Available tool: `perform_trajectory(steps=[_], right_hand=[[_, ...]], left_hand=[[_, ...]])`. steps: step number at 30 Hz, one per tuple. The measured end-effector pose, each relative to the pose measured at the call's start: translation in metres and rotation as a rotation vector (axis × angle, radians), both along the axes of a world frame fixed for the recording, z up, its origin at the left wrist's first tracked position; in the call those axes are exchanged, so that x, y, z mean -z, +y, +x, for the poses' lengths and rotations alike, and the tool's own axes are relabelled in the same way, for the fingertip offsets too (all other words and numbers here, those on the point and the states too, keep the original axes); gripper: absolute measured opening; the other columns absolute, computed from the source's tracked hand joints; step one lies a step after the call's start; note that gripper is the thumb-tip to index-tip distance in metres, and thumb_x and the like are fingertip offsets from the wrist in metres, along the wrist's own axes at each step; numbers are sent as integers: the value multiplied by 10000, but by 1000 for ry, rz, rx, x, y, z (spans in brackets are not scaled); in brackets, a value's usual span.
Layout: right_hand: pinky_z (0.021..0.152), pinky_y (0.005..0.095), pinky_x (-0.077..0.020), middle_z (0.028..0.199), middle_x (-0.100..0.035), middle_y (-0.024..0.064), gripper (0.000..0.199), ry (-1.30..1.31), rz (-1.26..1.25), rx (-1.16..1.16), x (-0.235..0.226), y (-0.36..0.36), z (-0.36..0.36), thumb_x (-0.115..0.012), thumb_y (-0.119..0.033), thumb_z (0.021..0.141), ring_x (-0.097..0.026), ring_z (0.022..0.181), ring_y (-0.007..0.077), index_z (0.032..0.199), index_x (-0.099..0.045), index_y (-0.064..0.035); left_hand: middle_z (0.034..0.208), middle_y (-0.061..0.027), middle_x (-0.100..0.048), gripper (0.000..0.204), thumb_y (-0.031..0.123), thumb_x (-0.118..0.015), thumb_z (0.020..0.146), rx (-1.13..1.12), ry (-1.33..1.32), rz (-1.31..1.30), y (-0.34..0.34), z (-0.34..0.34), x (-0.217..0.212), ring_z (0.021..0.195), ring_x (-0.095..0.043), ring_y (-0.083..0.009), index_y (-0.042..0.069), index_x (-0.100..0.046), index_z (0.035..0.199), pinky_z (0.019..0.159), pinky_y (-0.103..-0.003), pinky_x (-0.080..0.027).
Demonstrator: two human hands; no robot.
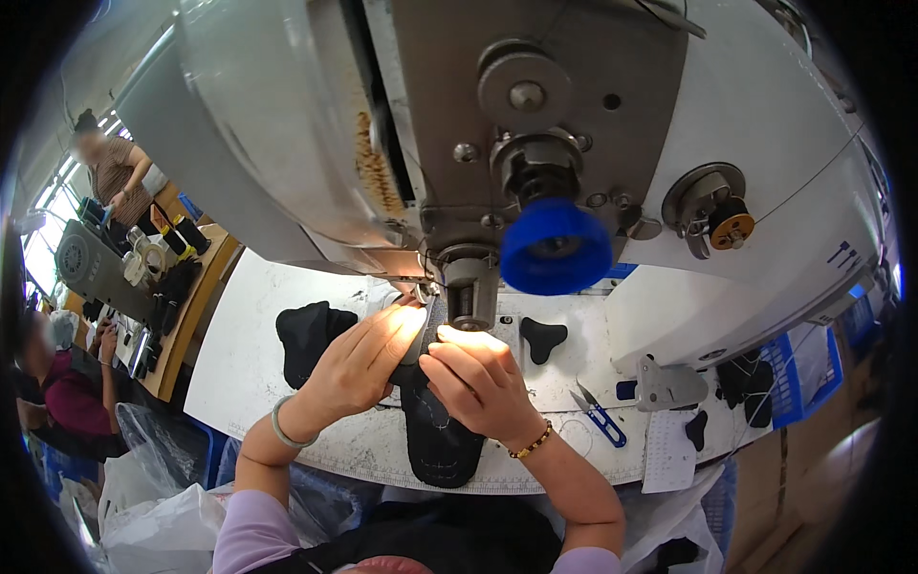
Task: The person sews a black fabric item using a sewing machine. They repeatedly position the item under the needle, guide it through the machine, and trim excess thread with scissors. The process is repeated multiple times on the same item.
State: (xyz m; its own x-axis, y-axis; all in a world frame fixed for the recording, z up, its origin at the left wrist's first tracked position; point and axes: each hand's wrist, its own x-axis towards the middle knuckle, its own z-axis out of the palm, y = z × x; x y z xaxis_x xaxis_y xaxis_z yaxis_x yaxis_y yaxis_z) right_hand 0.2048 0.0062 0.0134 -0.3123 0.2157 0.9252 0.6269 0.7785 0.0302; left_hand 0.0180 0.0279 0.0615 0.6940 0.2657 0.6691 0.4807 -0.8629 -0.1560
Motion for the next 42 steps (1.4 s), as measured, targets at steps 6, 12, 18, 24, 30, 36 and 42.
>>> perform_trajectory(steps=[6,12,18,24,30,36,42], right_hand=[[806,330,-447,1071,-604,50,278,16,-64,-51,-6,-1,11,-641,-30,752,-589,898,187,1024,-597,-58],[730,292,-428,1053,-623,34,249,-3,-101,-53,-5,2,18,-654,-23,745,-575,831,147,990,-617,-50],[716,285,-427,1003,-629,13,245,-13,-123,-24,-9,6,19,-655,-21,740,-571,804,136,980,-629,-62],[697,276,-429,864,-607,0,238,-3,-157,34,-10,11,16,-656,-22,754,-557,740,140,981,-639,-93],[822,334,-454,979,-660,74,164,-3,-246,120,-10,10,17,-630,5,795,-610,904,229,952,-644,-41],[793,330,-444,931,-665,79,175,30,-300,121,-14,10,16,-625,-7,812,-609,855,223,982,-654,-39],[800,328,-440,972,-650,73,187,95,-246,128,-13,11,10,-656,-25,793,-587,886,229,979,-653,-43]], left_hand=[[1068,-254,-556,436,-12,-559,674,-128,-12,35,-14,15,6,1010,-592,-364,-145,-524,1088,866,-379,-512],[1115,-264,-538,527,-65,-537,610,-89,-152,0,-9,18,20,1040,-577,-380,-147,-508,1130,886,-385,-500],[1145,-265,-534,597,-100,-536,573,-6,-238,-28,7,14,32,1057,-568,-387,-114,-494,1168,896,-385,-502],[1158,-274,-520,457,-115,-532,697,51,-285,-50,20,12,39,1087,-559,-391,-106,-494,1152,888,-382,-513],[1129,-257,-535,438,-128,-552,682,84,-337,-51,31,13,43,1025,-586,-384,-82,-512,1116,819,-370,-530],[1114,-251,-542,442,-128,-552,676,91,-373,-97,39,11,48,976,-602,-379,-58,-522,1111,788,-363,-534],[1044,-241,-599,399,-168,-525,647,90,-462,-134,46,13,52,916,-635,-350,-65,-571,1030,778,-345,-536]])
